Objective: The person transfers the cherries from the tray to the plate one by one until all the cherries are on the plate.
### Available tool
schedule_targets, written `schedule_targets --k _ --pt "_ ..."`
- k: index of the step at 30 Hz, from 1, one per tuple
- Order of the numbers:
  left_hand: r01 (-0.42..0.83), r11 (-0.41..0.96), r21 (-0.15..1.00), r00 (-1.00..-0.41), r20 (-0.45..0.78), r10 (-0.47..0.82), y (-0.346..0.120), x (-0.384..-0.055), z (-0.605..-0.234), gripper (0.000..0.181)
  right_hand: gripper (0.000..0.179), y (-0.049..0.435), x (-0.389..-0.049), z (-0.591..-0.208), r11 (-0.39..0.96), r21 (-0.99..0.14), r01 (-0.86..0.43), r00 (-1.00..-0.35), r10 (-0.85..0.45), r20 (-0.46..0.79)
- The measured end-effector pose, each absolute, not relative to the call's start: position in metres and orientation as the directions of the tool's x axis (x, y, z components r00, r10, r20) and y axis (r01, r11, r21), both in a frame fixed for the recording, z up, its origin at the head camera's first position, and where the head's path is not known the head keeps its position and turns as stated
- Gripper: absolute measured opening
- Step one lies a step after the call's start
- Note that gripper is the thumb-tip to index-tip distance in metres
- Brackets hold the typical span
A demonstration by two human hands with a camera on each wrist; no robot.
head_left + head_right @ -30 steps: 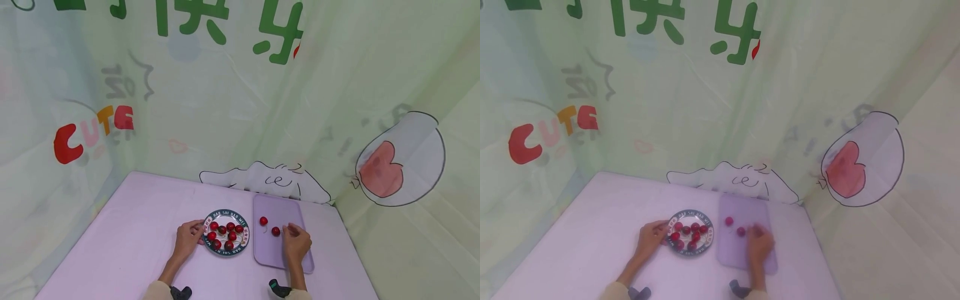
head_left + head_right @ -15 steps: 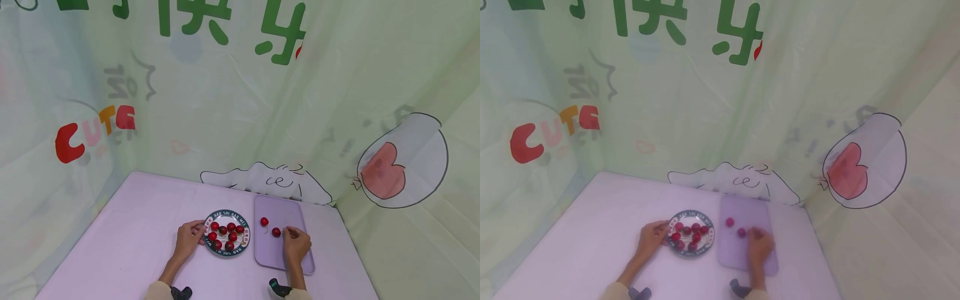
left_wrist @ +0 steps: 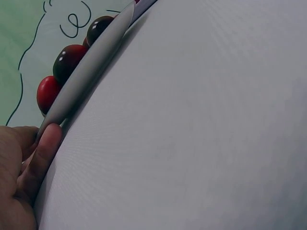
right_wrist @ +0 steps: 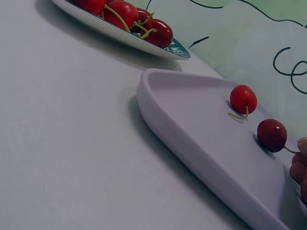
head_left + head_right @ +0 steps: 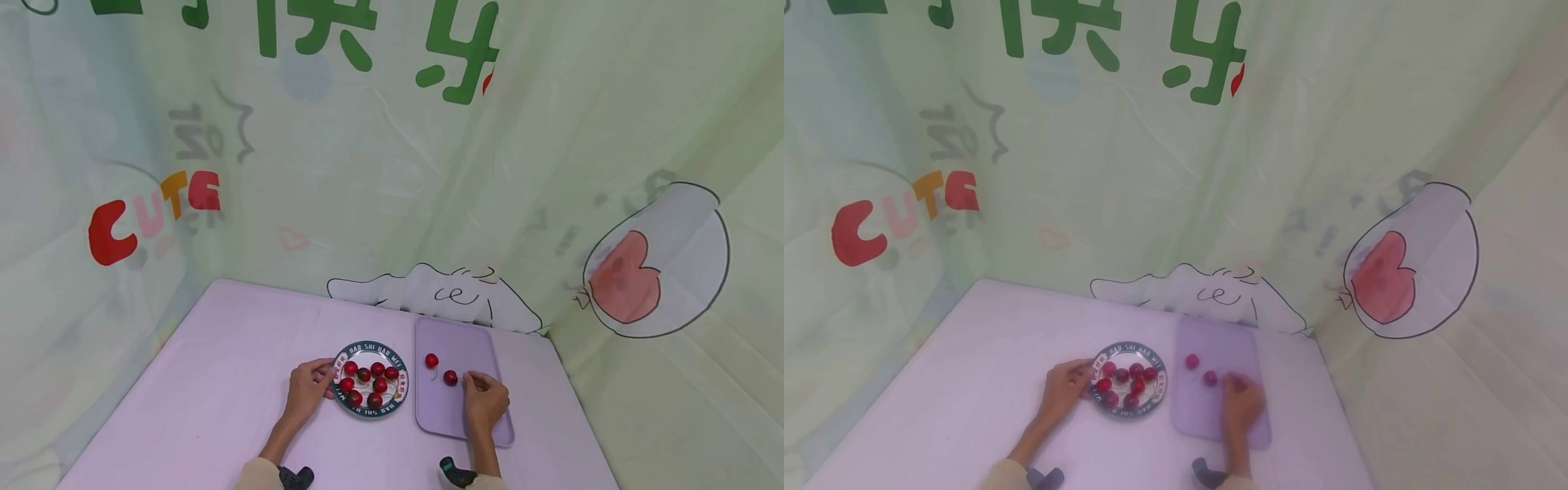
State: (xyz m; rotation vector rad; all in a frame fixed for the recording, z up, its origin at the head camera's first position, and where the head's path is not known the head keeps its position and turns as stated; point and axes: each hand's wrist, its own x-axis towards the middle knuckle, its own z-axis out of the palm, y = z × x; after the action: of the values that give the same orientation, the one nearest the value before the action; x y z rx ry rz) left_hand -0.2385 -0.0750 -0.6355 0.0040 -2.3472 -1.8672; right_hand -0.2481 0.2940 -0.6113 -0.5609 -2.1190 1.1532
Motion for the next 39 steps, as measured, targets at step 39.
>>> schedule_targets --k 39 --pt "0.083 0.238 0.968 -0.99 0.108 -0.092 -0.074 -0.238 -0.638 0.033 0.012 0.292 -0.234 -0.607 0.389 -0.921 0.027 -0.689 0.675 0.265"
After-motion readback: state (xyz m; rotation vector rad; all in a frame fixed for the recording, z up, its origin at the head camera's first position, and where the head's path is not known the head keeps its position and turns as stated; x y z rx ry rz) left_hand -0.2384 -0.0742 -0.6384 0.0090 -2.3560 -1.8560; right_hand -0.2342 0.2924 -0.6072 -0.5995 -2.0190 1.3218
